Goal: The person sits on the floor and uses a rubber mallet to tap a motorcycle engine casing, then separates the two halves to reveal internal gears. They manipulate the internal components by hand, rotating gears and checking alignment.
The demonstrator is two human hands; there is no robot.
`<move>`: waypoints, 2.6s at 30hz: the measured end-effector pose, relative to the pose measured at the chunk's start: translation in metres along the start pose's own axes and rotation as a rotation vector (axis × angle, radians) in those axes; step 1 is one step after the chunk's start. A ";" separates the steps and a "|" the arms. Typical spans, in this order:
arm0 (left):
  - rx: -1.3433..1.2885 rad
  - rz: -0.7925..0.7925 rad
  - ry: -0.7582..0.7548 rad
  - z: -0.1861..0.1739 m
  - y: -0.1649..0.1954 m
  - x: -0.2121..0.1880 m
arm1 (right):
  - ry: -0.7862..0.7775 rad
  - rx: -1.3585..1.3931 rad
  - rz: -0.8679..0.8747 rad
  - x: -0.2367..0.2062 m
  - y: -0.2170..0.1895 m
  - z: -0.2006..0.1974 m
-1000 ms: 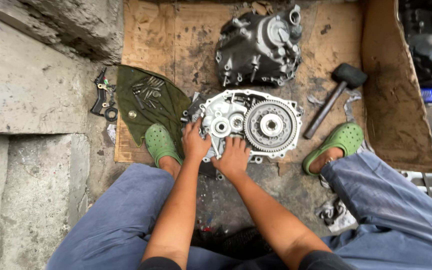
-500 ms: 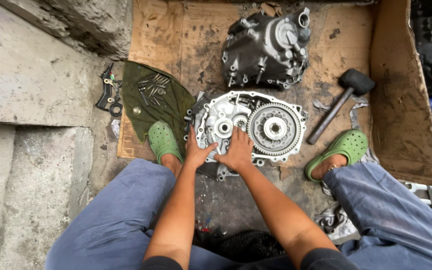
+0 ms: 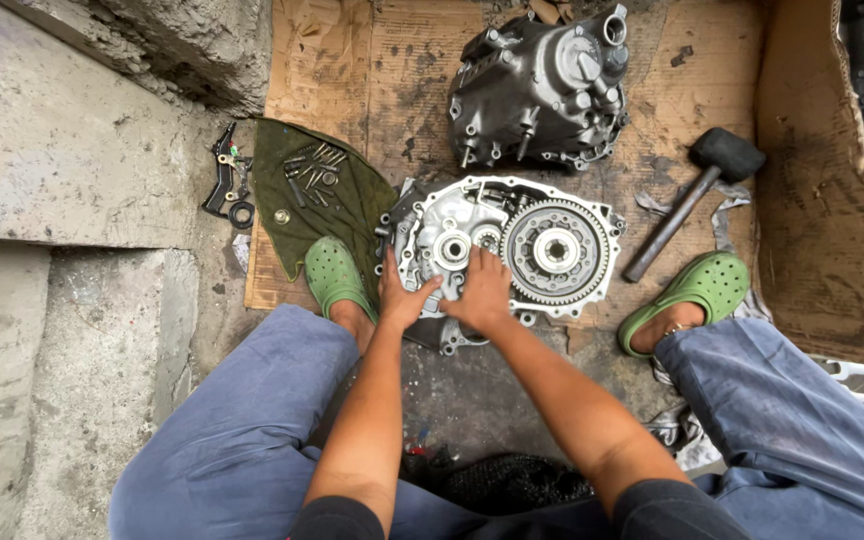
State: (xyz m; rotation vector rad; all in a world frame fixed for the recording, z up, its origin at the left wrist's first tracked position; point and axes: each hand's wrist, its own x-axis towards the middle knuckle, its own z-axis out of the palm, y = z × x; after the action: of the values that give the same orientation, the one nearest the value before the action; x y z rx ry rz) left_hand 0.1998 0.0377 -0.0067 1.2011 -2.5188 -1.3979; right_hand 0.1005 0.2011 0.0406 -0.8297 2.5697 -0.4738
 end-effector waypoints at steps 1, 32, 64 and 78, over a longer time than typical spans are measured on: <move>0.020 -0.011 0.026 0.002 0.000 -0.001 | -0.001 -0.113 -0.139 0.001 0.017 -0.018; -0.071 0.192 0.205 -0.021 0.017 -0.012 | 0.175 0.229 -0.107 -0.007 0.004 0.006; -0.110 0.107 0.136 -0.024 0.013 -0.009 | -0.073 -0.182 -0.085 0.070 -0.035 -0.053; -0.046 0.091 0.096 -0.036 0.023 -0.009 | 0.073 0.518 0.188 -0.002 -0.044 0.007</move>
State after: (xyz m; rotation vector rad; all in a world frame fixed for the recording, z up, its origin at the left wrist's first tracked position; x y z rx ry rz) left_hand 0.2055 0.0247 0.0345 1.1026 -2.4301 -1.3368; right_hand 0.1257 0.1673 0.0541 -0.3896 2.3818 -1.0624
